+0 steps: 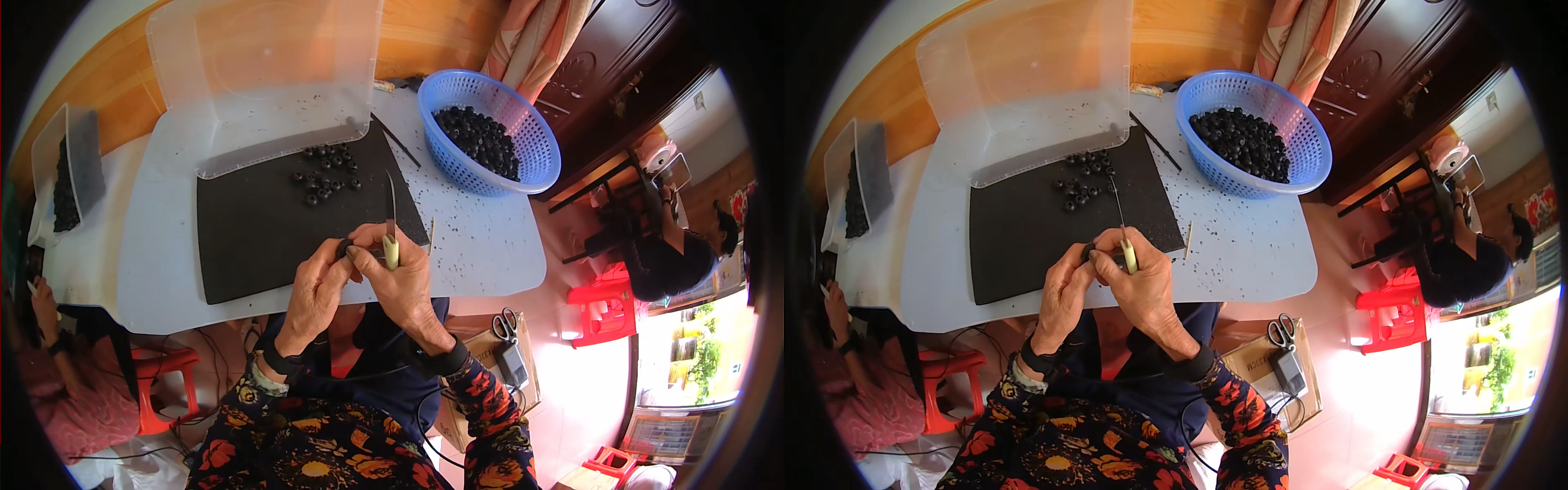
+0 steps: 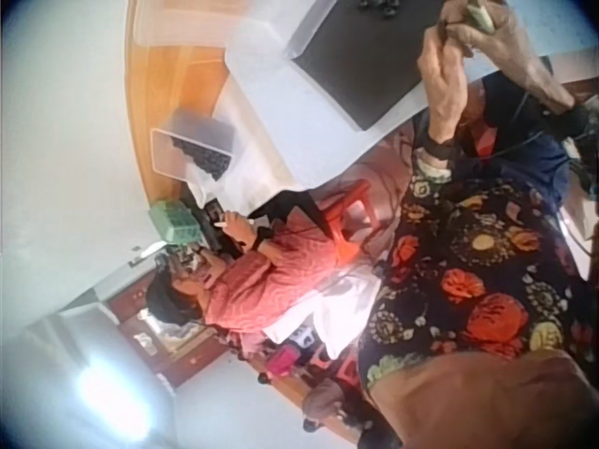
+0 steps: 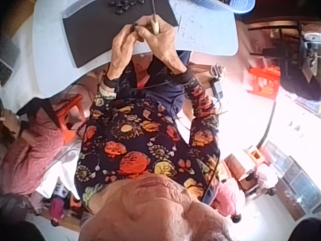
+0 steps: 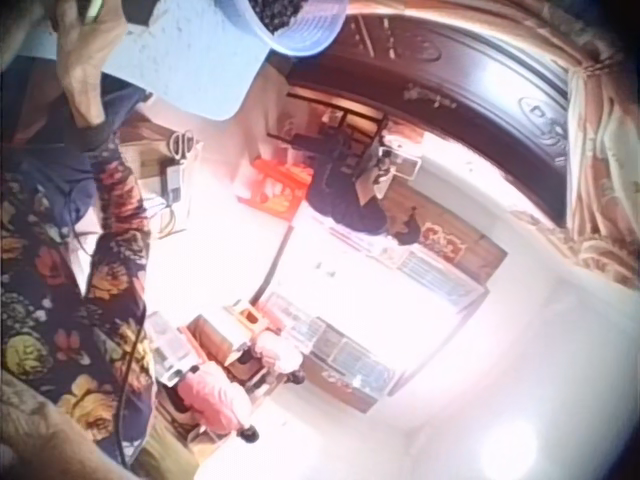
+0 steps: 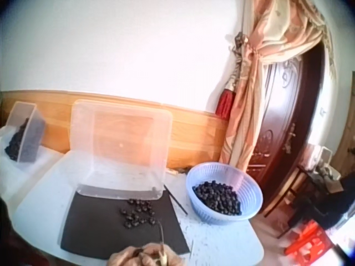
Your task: Cutting and pitting small black fruits using a knife.
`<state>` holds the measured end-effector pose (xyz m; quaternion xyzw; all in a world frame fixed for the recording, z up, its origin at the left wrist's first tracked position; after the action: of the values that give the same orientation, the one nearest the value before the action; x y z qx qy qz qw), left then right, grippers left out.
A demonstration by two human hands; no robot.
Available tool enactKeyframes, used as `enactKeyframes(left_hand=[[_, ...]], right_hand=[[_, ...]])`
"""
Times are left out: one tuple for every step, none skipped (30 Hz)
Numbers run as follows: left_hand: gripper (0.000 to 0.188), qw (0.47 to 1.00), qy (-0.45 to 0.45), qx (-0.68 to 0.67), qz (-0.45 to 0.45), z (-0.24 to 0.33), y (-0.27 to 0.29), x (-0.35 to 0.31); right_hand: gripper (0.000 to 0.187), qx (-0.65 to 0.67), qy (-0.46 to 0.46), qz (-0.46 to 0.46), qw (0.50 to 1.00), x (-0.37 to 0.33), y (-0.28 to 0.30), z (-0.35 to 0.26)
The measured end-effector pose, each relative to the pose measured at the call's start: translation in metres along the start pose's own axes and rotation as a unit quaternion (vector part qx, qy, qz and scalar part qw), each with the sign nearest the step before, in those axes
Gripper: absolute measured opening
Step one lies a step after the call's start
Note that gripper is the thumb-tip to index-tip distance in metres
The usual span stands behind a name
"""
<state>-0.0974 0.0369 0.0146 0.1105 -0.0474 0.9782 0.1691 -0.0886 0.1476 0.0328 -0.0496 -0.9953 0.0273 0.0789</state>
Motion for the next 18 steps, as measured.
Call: enactKeyframes(left_hand=[[0.024,1.0,0.002,0.0,-0.002,0.0,0.0,0.0],[0.023,1.0,0.008,0.022,-0.014,0.001,-0.002,0.001],[0.022,0.999,0.014,0.044,-0.025,0.002,-0.004,0.001],[0.022,0.999,0.015,0.044,-0.026,0.004,-0.004,0.001],[0.022,0.999,0.025,0.036,-0.028,0.005,-0.006,0.001],[0.022,0.999,0.035,0.029,-0.029,0.004,-0.006,0.0],[0.022,0.998,0.036,0.03,-0.03,0.003,-0.005,0.0],[0.022,0.997,0.045,0.018,-0.053,0.001,-0.008,-0.001],[0.022,0.996,0.053,0.005,-0.076,-0.002,-0.01,-0.001],[0.022,0.996,0.053,0.005,-0.077,-0.004,-0.009,-0.001],[0.022,0.994,0.059,0.009,-0.091,-0.007,-0.01,-0.001],[0.022,0.993,0.063,0.013,-0.103,-0.009,-0.011,-0.001],[0.022,0.993,0.062,0.014,-0.103,-0.009,-0.011,-0.001],[0.021,0.992,0.055,0.02,-0.113,-0.007,-0.013,-0.001],[0.02,0.991,0.049,0.026,-0.123,-0.006,-0.015,-0.001],[0.02,0.991,0.05,0.025,-0.122,-0.003,-0.018,-0.002],[0.019,0.994,0.059,0.015,-0.092,0.001,-0.017,-0.001],[0.018,0.996,0.067,0.005,-0.062,0.004,-0.014,0.0]], right_hand=[[0.007,0.021,0.017,0.014,1.0,-0.001,0.003,0.001],[0.007,0.022,0.015,0.016,1.0,-0.003,0.005,0.003],[0.006,0.015,0.009,0.02,1.0,-0.004,0.006,0.003],[0.005,0.008,0.003,0.025,1.0,-0.006,0.008,0.003],[0.005,0.008,0.002,0.026,1.0,-0.007,0.009,0.002],[0.005,-0.029,0.02,0.024,0.999,-0.009,0.008,-0.005],[0.005,-0.067,0.038,0.021,0.997,-0.01,0.007,-0.011],[0.005,-0.066,0.038,0.022,0.997,-0.01,0.007,-0.014],[0.006,-0.065,0.026,0.019,0.997,-0.01,0.006,-0.015],[0.007,-0.063,0.014,0.015,0.998,-0.009,0.006,-0.013],[0.007,-0.063,0.014,0.015,0.998,-0.008,0.008,-0.011],[0.007,-0.021,-0.007,-0.006,1.0,-0.007,0.007,-0.004],[0.007,0.021,-0.027,-0.028,0.999,-0.007,0.004,0.0],[0.007,0.021,-0.027,-0.029,0.999,-0.005,0.006,-0.003],[0.007,-0.025,-0.01,-0.034,0.999,-0.005,0.007,-0.009],[0.006,-0.072,0.007,-0.039,0.997,-0.004,0.008,-0.013],[0.006,-0.072,0.006,-0.04,0.997,-0.003,0.009,-0.012],[0.005,-0.151,0.086,-0.043,0.984,-0.004,0.006,-0.028]])
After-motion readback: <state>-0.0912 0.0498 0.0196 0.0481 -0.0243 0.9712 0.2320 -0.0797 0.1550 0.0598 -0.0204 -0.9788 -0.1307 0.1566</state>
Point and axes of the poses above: each hand's wrist, its own x-axis towards the middle knuckle, its own y-axis out of the back of the hand, z = x × y, the point moved 10 cm from there along x, towards the middle knuckle, and after that the axes turned 1 degree about x, right-handed, at the moved point
